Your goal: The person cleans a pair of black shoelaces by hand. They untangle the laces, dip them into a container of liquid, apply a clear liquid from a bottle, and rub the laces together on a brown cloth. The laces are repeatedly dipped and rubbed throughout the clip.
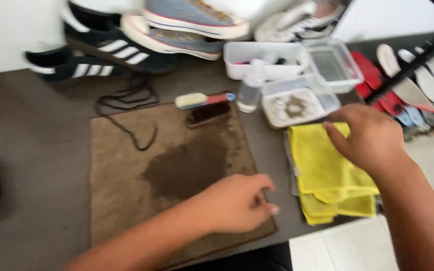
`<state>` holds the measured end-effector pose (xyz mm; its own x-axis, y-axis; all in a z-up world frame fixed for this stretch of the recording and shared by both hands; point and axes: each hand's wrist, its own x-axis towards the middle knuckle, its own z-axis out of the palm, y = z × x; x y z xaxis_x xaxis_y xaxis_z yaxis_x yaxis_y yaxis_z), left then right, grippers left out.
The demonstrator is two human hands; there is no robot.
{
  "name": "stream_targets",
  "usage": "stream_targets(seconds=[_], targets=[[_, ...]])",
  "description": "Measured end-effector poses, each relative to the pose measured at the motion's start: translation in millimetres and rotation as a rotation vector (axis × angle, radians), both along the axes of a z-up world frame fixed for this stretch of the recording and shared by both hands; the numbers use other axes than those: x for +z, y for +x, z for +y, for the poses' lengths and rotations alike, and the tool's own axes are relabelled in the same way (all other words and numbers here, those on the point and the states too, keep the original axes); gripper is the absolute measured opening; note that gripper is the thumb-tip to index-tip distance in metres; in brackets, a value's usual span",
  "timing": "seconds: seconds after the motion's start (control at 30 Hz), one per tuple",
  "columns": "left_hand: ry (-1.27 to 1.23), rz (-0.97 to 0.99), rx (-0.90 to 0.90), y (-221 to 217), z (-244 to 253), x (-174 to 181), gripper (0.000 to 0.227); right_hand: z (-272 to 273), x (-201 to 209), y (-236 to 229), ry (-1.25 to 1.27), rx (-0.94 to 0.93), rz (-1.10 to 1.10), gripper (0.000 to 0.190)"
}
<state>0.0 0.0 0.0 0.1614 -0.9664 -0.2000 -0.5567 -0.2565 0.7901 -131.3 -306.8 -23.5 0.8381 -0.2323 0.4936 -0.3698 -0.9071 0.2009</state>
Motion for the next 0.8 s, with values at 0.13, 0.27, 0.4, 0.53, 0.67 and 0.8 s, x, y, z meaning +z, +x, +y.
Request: stream_targets(seconds=[0.13,0.27,0.4,0.53,0.67,0.8], targets=[[-0.091,-0.072,0.144,58,62,-3,0.031,83,51,49,0.18,0.362,-0.014,0.022],[0.04,-0.249,0.378,101,111,-19,0.029,148,71,132,0.316,0.675,0.199,0.026],[-0.142,-0.37,0.308,123,136,-59,0.023,191,33,255,0.143,0.568,0.439,0.028],[-0.316,-0.337,0.325,129,143,-71,0.019,232,-1,362,0.188,0.584,0.617,0.03],[-0.266,-0.244,0.298,134,149,-75,0.022,257,-27,414,0.352,0.591,0.64,0.062],[-0.195,-0.171,0.269,135,152,-62,0.026,258,-56,439,0.318,0.612,0.57,0.034]])
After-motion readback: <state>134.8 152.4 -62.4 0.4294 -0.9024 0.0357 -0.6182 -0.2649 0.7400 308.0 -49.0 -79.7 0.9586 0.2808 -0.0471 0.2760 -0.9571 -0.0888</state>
